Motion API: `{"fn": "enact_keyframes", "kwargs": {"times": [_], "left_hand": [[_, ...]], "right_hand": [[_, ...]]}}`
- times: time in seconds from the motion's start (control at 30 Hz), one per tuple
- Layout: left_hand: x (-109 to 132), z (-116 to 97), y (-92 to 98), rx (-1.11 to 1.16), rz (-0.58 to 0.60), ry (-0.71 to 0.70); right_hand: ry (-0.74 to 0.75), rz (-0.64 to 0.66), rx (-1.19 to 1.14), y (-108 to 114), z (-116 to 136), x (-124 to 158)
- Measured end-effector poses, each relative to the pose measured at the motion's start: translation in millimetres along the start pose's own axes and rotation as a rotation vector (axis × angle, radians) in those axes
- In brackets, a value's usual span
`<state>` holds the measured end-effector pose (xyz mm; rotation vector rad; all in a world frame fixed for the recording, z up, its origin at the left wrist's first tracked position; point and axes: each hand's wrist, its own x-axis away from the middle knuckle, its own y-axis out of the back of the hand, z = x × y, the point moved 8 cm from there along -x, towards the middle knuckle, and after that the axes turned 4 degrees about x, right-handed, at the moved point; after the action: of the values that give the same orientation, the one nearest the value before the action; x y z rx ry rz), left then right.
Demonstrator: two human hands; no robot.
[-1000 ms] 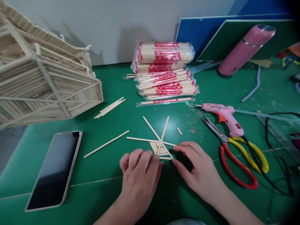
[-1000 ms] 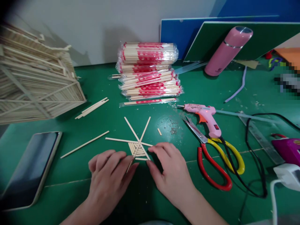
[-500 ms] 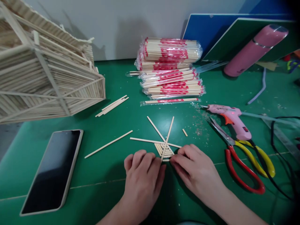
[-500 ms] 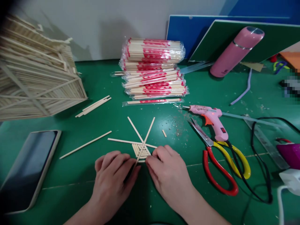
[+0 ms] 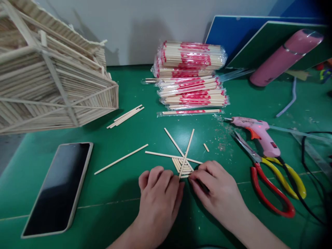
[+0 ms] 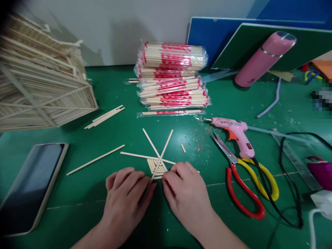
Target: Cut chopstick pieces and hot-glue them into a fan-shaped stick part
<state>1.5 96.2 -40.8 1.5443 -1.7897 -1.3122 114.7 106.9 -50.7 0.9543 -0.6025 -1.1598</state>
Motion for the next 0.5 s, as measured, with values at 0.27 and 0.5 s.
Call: {"fn": "enact_keyframes", "kwargs": {"times": [0.27,0.5], "left_hand": [[-1.3,1.3,-2.5,-0.007,0.039,0.04],[-3.8,2.2,-7.4,-0.05,0.072,0.067]], "right_hand": [[-0.064,-0.071,-0.03,3.4,-6.1,-0.9],[-0.154,-0.057,0.04,2.7,-15.6,3.2]]}}
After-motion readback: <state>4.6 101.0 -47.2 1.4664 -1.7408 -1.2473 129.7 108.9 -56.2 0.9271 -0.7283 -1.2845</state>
